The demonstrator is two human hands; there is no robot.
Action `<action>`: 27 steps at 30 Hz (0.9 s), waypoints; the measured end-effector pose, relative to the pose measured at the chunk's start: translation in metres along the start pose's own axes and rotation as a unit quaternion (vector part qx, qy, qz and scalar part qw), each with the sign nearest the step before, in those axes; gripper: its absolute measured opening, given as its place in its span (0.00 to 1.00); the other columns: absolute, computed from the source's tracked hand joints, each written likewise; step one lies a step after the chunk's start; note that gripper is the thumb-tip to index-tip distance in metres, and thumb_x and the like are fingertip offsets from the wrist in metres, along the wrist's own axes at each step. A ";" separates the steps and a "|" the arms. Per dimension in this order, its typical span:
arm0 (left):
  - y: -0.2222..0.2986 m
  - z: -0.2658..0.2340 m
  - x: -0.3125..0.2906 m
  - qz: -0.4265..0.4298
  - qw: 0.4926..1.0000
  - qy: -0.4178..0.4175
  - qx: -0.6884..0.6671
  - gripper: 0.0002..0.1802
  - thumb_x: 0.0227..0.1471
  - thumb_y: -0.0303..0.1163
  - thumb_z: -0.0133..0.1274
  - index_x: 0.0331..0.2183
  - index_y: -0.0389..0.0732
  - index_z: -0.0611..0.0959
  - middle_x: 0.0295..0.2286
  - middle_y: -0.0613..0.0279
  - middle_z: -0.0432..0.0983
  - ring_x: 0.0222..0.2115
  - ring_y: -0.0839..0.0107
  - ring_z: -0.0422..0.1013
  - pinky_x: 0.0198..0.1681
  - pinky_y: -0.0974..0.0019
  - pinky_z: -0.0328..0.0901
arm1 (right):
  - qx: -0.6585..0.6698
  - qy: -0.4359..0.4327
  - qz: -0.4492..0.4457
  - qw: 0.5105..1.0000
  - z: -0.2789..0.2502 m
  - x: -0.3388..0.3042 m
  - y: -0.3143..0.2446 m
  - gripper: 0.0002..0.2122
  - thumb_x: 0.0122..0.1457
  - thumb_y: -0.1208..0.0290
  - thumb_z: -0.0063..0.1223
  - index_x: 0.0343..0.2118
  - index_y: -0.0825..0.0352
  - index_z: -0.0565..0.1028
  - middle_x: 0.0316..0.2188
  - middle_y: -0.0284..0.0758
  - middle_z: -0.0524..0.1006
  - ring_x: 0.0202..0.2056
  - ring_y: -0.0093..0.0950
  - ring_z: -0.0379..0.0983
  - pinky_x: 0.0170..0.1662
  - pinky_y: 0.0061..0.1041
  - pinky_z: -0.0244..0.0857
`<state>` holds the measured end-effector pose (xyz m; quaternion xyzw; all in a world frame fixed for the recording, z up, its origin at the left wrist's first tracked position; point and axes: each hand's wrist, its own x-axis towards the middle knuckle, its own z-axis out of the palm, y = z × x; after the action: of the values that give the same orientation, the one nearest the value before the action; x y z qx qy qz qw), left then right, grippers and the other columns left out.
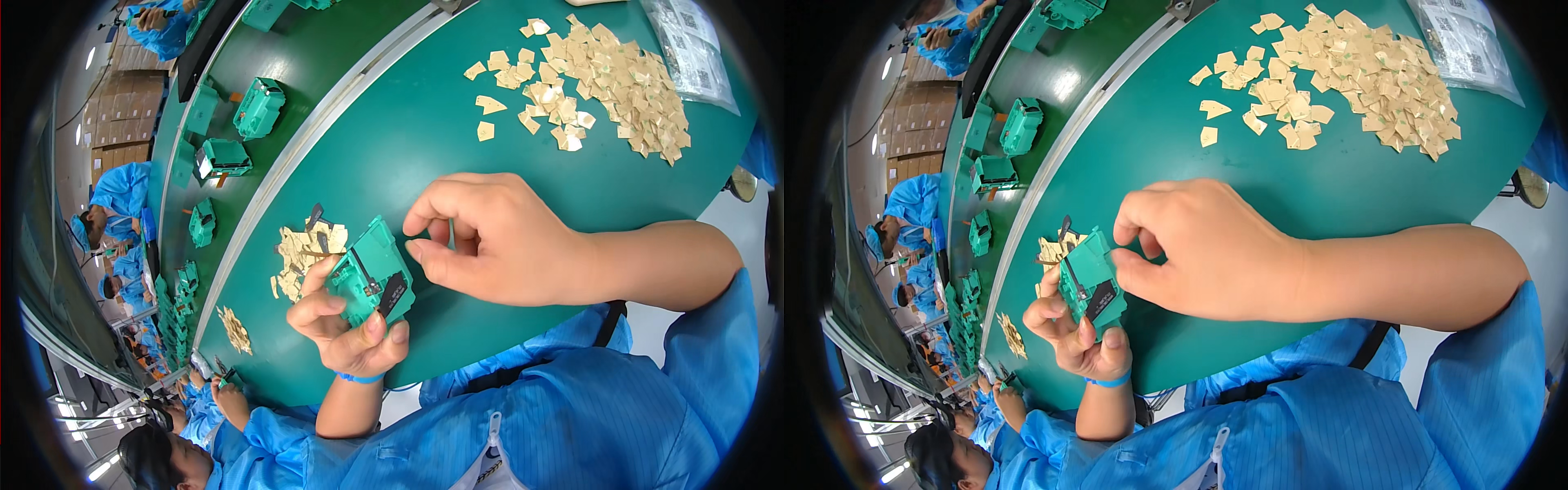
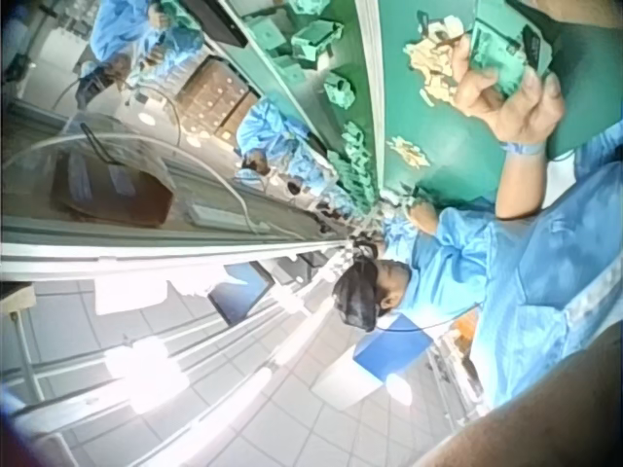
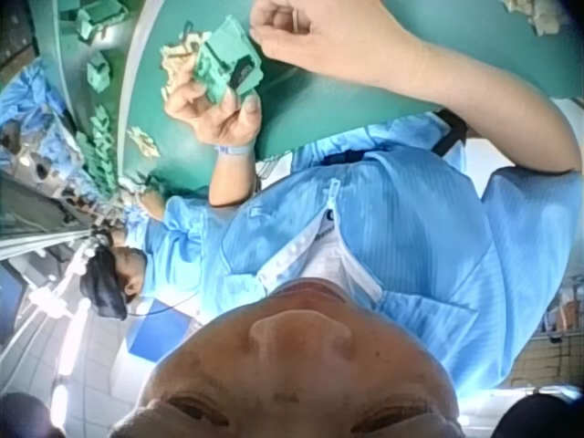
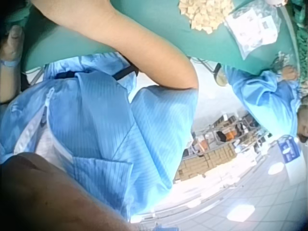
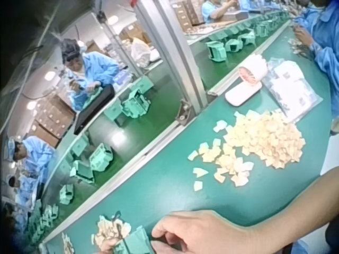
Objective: The person assembles electronic components by hand, fitting small black parts into green plastic housings on a factory assembly line.
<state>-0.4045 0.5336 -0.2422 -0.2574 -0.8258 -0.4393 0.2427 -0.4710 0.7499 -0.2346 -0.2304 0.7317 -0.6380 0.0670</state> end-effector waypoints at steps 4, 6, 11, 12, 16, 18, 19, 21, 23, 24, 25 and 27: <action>0.001 -0.002 0.000 -0.006 1.000 0.002 -0.002 0.13 0.42 0.33 0.65 0.33 0.58 0.81 0.39 0.61 0.55 0.49 0.43 0.61 0.49 0.46 0.65 | 0.195 -0.083 0.173 0.962 0.004 0.003 -0.003 0.17 0.52 0.58 0.62 0.26 0.70 0.73 0.21 0.35 0.74 0.22 0.25 0.71 0.26 0.25 0.64; 0.001 0.001 0.001 0.001 1.000 -0.004 0.003 0.14 0.42 0.32 0.65 0.33 0.58 0.81 0.39 0.62 0.55 0.49 0.43 0.61 0.49 0.46 0.65 | 0.231 -0.113 0.198 0.946 0.005 0.002 0.002 0.19 0.52 0.54 0.62 0.27 0.70 0.74 0.20 0.34 0.74 0.23 0.22 0.70 0.26 0.23 0.63; 0.003 0.000 -0.001 0.014 1.000 -0.012 0.019 0.15 0.40 0.31 0.65 0.32 0.59 0.80 0.39 0.62 0.55 0.50 0.42 0.61 0.50 0.46 0.65 | 0.337 -0.156 0.235 0.898 0.008 0.001 0.008 0.20 0.54 0.53 0.61 0.28 0.70 0.75 0.22 0.33 0.74 0.23 0.19 0.70 0.25 0.18 0.64; 0.002 -0.001 -0.001 0.011 1.000 -0.011 0.009 0.16 0.38 0.31 0.66 0.31 0.59 0.81 0.39 0.62 0.55 0.50 0.43 0.61 0.49 0.46 0.65 | 0.332 -0.160 0.232 0.900 0.006 0.004 0.006 0.20 0.54 0.53 0.61 0.28 0.70 0.75 0.22 0.33 0.74 0.23 0.19 0.70 0.25 0.18 0.64; 0.009 -0.004 0.005 -0.003 1.000 -0.030 -0.001 0.18 0.32 0.28 0.68 0.30 0.57 0.82 0.39 0.62 0.57 0.49 0.45 0.62 0.49 0.48 0.65 | 0.311 -0.179 0.291 0.887 -0.006 0.015 -0.004 0.19 0.55 0.60 0.62 0.39 0.73 0.73 0.24 0.33 0.74 0.23 0.18 0.70 0.27 0.16 0.65; 0.006 -0.001 0.013 0.043 0.993 -0.082 0.068 0.21 0.35 0.31 0.70 0.35 0.50 0.79 0.39 0.57 0.59 0.49 0.44 0.64 0.50 0.45 0.64 | 0.280 -0.172 0.288 0.899 -0.007 0.016 -0.004 0.22 0.53 0.63 0.63 0.45 0.73 0.71 0.26 0.34 0.74 0.24 0.17 0.70 0.28 0.15 0.65; 0.004 0.003 0.009 0.040 0.996 -0.062 0.051 0.22 0.34 0.31 0.71 0.35 0.49 0.79 0.39 0.57 0.61 0.48 0.46 0.65 0.51 0.45 0.64 | 0.251 -0.177 0.242 0.920 -0.007 0.012 -0.002 0.25 0.52 0.69 0.64 0.50 0.72 0.67 0.30 0.34 0.74 0.26 0.16 0.71 0.29 0.15 0.66; 0.001 0.007 0.006 0.037 0.998 -0.020 0.046 0.23 0.32 0.31 0.71 0.35 0.47 0.79 0.39 0.57 0.62 0.48 0.48 0.66 0.51 0.45 0.63 | 0.233 -0.170 0.236 0.928 -0.006 0.014 -0.007 0.35 0.46 0.73 0.69 0.55 0.74 0.60 0.33 0.35 0.72 0.27 0.15 0.70 0.28 0.15 0.65; 0.003 0.001 0.010 0.034 0.997 -0.048 0.042 0.24 0.32 0.31 0.71 0.35 0.43 0.79 0.41 0.56 0.65 0.47 0.53 0.67 0.52 0.46 0.62 | 0.196 -0.161 0.220 0.942 -0.007 0.024 -0.010 0.34 0.46 0.74 0.68 0.55 0.75 0.60 0.33 0.35 0.73 0.27 0.15 0.70 0.28 0.15 0.65; 0.002 -0.004 0.013 0.036 0.998 -0.031 0.048 0.24 0.32 0.31 0.71 0.35 0.43 0.79 0.41 0.56 0.65 0.47 0.53 0.67 0.52 0.46 0.62 | 0.175 -0.133 0.213 0.952 -0.008 0.029 -0.008 0.33 0.47 0.74 0.68 0.54 0.75 0.61 0.32 0.35 0.73 0.27 0.16 0.70 0.29 0.15 0.65; 0.001 -0.012 0.018 0.002 0.996 -0.008 0.084 0.23 0.33 0.31 0.71 0.35 0.43 0.79 0.41 0.56 0.66 0.46 0.54 0.67 0.51 0.50 0.62 | 0.183 -0.087 0.187 0.961 -0.005 0.038 -0.007 0.32 0.47 0.77 0.67 0.54 0.75 0.61 0.33 0.35 0.73 0.27 0.16 0.70 0.29 0.15 0.66; -0.006 -0.028 0.020 -0.112 0.981 0.035 0.151 0.20 0.37 0.31 0.68 0.36 0.40 0.79 0.40 0.54 0.68 0.43 0.56 0.67 0.47 0.58 0.62 | 0.114 -0.032 0.193 0.974 -0.007 0.070 -0.015 0.33 0.47 0.74 0.66 0.55 0.78 0.60 0.31 0.36 0.74 0.28 0.18 0.71 0.31 0.17 0.67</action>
<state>-0.4182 0.5116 -0.2192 -0.1080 -0.8973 -0.3424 0.2566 -0.5314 0.7253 -0.2051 -0.0961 0.6821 -0.6846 0.2382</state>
